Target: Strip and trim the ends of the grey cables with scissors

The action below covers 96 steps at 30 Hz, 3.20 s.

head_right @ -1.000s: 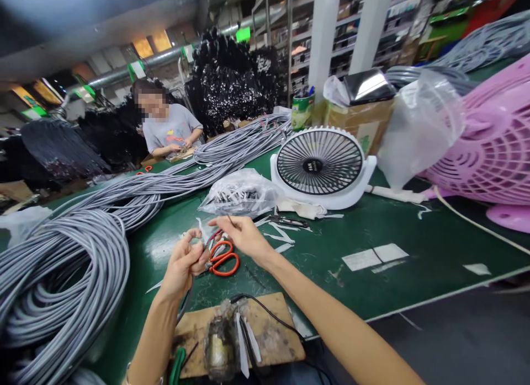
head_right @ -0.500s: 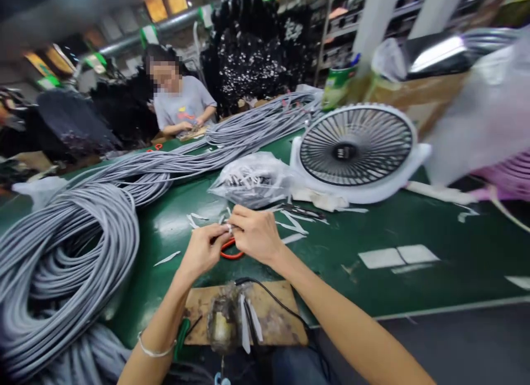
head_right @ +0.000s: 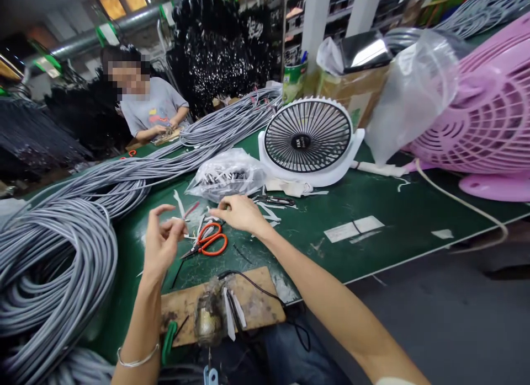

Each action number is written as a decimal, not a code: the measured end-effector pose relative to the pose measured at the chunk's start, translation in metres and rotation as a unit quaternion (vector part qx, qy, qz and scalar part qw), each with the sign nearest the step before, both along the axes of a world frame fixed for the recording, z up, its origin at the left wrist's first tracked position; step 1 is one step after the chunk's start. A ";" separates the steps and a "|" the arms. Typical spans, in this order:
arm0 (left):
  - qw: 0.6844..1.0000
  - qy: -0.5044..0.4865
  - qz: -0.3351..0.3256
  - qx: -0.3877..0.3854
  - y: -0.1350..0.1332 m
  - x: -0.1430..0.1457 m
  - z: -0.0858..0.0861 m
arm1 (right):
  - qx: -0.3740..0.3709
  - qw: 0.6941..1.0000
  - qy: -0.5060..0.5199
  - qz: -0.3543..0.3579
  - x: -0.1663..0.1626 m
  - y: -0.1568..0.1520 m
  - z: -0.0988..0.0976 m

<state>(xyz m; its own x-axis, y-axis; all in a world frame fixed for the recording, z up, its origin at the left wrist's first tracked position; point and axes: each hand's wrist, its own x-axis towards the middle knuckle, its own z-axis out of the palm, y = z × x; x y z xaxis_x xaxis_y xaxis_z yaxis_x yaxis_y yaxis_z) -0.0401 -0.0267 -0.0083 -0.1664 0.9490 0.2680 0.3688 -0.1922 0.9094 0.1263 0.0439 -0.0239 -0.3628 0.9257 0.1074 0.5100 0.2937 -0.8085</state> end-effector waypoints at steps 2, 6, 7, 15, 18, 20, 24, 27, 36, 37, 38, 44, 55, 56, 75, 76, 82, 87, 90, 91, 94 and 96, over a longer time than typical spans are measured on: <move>0.999 -0.002 0.037 0.017 0.002 -0.005 0.000 | 0.010 0.991 -0.118 0.064 0.000 -0.006 0.000; 0.994 0.098 0.039 0.035 0.004 -0.009 -0.002 | 0.047 0.959 -0.219 0.176 -0.007 -0.017 -0.004; 0.991 0.122 0.033 0.039 0.005 -0.009 -0.002 | 0.060 0.953 -0.224 0.196 -0.008 -0.017 -0.006; 0.987 0.141 -0.046 0.064 0.002 -0.010 0.000 | 0.188 0.933 -0.193 0.239 -0.031 -0.022 -0.021; 0.988 0.095 -0.039 0.114 -0.002 -0.010 0.002 | 0.190 0.925 -0.253 0.210 -0.040 -0.028 -0.024; 0.984 0.060 -0.036 0.163 -0.004 -0.010 0.002 | 0.163 0.944 -0.239 0.161 -0.039 -0.027 -0.023; 0.977 0.017 -0.026 0.211 -0.007 -0.015 0.000 | 0.074 0.993 -0.022 0.086 -0.023 -0.015 -0.011; 0.971 0.045 -0.030 0.231 -0.008 -0.016 0.001 | 0.065 0.980 0.155 0.103 -0.011 -0.010 0.000; 0.948 0.174 -0.063 0.258 -0.011 -0.010 0.010 | 0.205 0.960 0.129 0.139 -0.009 -0.020 0.012; 0.946 0.187 -0.068 0.255 -0.011 -0.009 0.009 | 0.212 0.959 0.125 0.143 -0.008 -0.020 0.011; 0.945 0.197 -0.071 0.252 -0.011 -0.009 0.009 | 0.215 0.958 0.122 0.148 -0.007 -0.019 0.010; 0.955 0.183 -0.082 0.220 -0.009 -0.008 0.007 | 0.208 0.963 0.107 0.134 -0.002 -0.014 0.007; 0.998 0.028 -0.046 0.026 -0.010 0.009 -0.006 | 0.024 0.917 0.396 0.048 -0.018 -0.027 0.009; 0.998 0.020 -0.052 0.015 -0.009 0.011 -0.006 | 0.019 0.911 0.412 0.020 -0.019 -0.028 0.008; 0.949 -0.314 0.038 -0.006 0.001 0.020 -0.002 | -0.208 0.848 0.488 -0.017 -0.033 -0.030 0.008; 0.945 -0.326 0.010 -0.020 0.000 0.019 0.000 | -0.228 0.850 0.476 -0.008 -0.033 -0.029 0.007; 0.951 -0.303 -0.051 0.016 -0.003 0.012 0.005 | -0.097 0.930 0.353 -0.006 -0.032 -0.033 0.001; 0.971 -0.190 0.027 0.142 -0.004 0.006 0.002 | 0.138 0.972 0.190 -0.008 -0.028 -0.038 0.004; 0.975 -0.127 0.057 0.172 -0.007 0.005 0.000 | 0.187 0.971 0.149 -0.013 -0.027 -0.036 0.003; 0.977 -0.110 0.060 0.174 -0.007 0.005 0.000 | 0.193 0.971 0.143 -0.015 -0.027 -0.035 0.002; 0.983 -0.073 0.058 0.158 -0.009 0.005 -0.003 | 0.206 0.968 0.142 -0.013 -0.026 -0.032 0.000; 0.987 -0.063 0.053 0.141 -0.008 0.004 -0.004 | 0.217 0.966 0.137 -0.006 -0.025 -0.031 -0.002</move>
<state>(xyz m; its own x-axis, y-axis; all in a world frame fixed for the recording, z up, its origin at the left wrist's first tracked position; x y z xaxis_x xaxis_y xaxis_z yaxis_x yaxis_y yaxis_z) -0.0360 -0.0351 -0.0127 -0.3101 0.8150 0.4896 0.2872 -0.4106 0.8654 0.1012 0.0125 -0.0258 -0.2543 0.7764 0.5767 0.2991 0.6302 -0.7165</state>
